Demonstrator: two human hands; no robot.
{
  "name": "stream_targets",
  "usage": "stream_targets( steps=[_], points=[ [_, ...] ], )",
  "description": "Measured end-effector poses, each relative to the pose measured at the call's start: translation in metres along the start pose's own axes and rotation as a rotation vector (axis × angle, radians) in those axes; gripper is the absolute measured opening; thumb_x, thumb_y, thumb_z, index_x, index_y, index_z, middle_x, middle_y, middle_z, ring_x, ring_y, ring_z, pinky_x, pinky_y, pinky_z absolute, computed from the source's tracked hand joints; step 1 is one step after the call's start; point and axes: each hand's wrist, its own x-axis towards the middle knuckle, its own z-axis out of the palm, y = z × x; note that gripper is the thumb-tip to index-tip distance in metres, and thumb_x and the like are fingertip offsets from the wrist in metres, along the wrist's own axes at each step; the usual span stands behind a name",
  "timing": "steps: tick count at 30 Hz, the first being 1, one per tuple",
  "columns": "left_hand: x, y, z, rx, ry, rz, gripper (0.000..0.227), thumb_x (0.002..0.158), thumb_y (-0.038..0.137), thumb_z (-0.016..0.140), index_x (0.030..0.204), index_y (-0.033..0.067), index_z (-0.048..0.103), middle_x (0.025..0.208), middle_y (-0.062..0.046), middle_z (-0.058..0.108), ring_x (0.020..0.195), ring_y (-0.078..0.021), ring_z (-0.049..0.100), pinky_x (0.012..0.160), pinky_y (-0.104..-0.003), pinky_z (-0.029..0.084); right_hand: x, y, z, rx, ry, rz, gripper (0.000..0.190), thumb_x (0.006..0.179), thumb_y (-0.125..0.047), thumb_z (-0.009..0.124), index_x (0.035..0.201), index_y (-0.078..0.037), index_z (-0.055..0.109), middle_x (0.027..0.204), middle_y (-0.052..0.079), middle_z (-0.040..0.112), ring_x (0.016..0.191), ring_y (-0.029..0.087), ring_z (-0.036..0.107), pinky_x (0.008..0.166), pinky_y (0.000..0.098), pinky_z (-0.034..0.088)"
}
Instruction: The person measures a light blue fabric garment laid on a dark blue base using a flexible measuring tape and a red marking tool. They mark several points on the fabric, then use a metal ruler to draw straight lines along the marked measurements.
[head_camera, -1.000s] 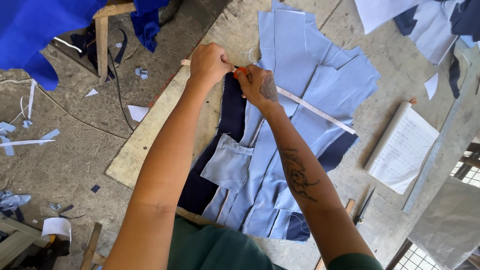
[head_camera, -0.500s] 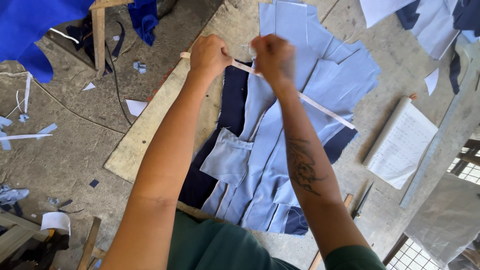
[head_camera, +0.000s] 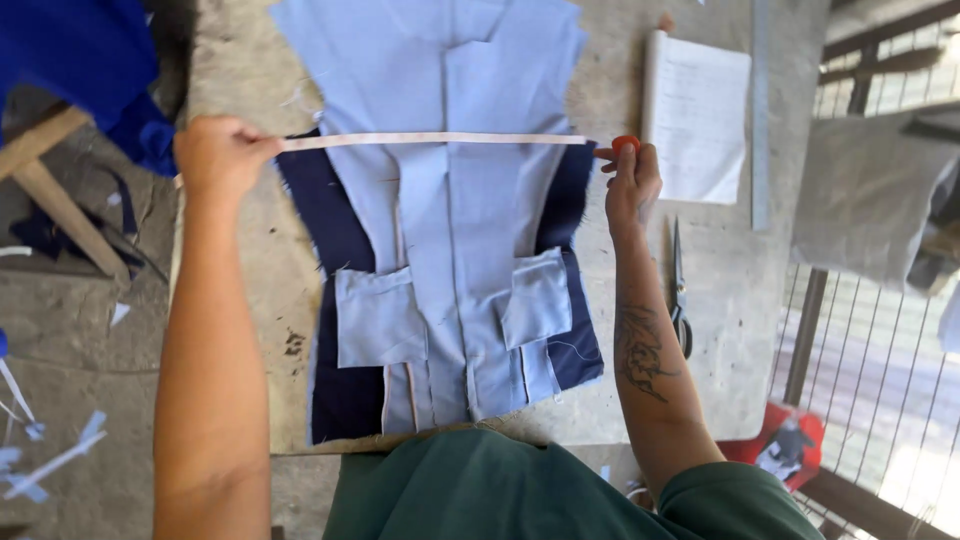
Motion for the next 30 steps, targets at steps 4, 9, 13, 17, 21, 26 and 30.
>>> stream_targets(
  steps=[4,9,13,17,21,26,30],
  points=[
    [-0.002,-0.005,-0.009,0.039,-0.062,-0.070,0.041,0.090,0.064,0.087,0.098,0.0234,0.088,0.086,-0.002,0.080,0.089,-0.0325,0.074,0.088,-0.046,0.041,0.000,0.024,-0.030,-0.090,-0.073,-0.064,0.030,0.113,-0.033,0.040,0.107,-0.013,0.062,0.108,0.002,0.086,0.098,0.015,0.072,0.081,0.0364,0.057],
    [-0.009,0.037,-0.049,-0.034,-0.185,-0.208,0.034,0.097,0.053,0.089,0.092,0.0200,0.085,0.080,0.001,0.075,0.083,-0.0259,0.070,0.099,-0.038,0.040,0.018,0.020,-0.027,-0.024,-0.229,-0.131,0.032,0.115,-0.031,0.046,0.110,-0.010,0.070,0.117,0.005,0.081,0.103,0.019,0.065,0.096,0.0350,0.048],
    [-0.015,0.064,-0.071,-0.076,-0.198,-0.342,0.025,0.096,0.041,0.091,0.096,0.0168,0.086,0.079,0.000,0.078,0.081,-0.0176,0.072,0.087,-0.034,0.052,0.039,0.047,-0.015,-0.305,-0.368,-0.286,0.038,0.116,-0.039,0.039,0.101,-0.009,0.057,0.111,0.002,0.076,0.108,0.029,0.063,0.088,0.0469,0.049],
    [-0.019,0.061,-0.069,-0.058,-0.181,-0.288,0.027,0.098,0.041,0.091,0.096,0.0145,0.085,0.081,-0.002,0.078,0.080,-0.0170,0.073,0.080,-0.036,0.053,0.042,0.056,-0.018,-0.346,-0.318,-0.425,0.039,0.118,-0.039,0.038,0.099,-0.010,0.055,0.109,0.005,0.074,0.102,0.032,0.067,0.100,0.0511,0.043],
    [-0.033,0.121,-0.067,0.152,0.188,-0.078,0.027,0.087,0.018,0.093,0.108,0.0089,0.079,0.107,-0.009,0.071,0.105,-0.0394,0.067,0.082,-0.059,0.056,0.045,0.064,-0.020,-0.325,-0.298,-0.452,0.038,0.119,-0.035,0.040,0.101,-0.012,0.065,0.110,0.005,0.076,0.104,0.029,0.067,0.106,0.0486,0.042],
    [-0.060,0.287,-0.006,-0.188,0.190,0.339,0.043,0.095,-0.007,0.067,0.136,0.0065,0.065,0.135,-0.015,0.065,0.128,-0.0385,0.058,0.095,-0.053,0.054,0.047,0.077,-0.017,-0.282,-0.256,-0.476,0.042,0.119,-0.036,0.044,0.091,-0.011,0.062,0.098,0.001,0.072,0.100,0.026,0.066,0.100,0.0470,0.045],
    [-0.061,0.387,0.076,-0.290,-0.180,0.718,0.057,0.094,-0.016,0.059,0.148,0.0007,0.056,0.147,-0.021,0.061,0.139,-0.0372,0.059,0.117,-0.048,0.052,0.056,0.104,-0.006,-0.276,-0.216,-0.470,0.036,0.118,-0.037,0.054,0.094,-0.013,0.064,0.095,0.003,0.073,0.109,0.026,0.066,0.101,0.0460,0.048]
  ],
)
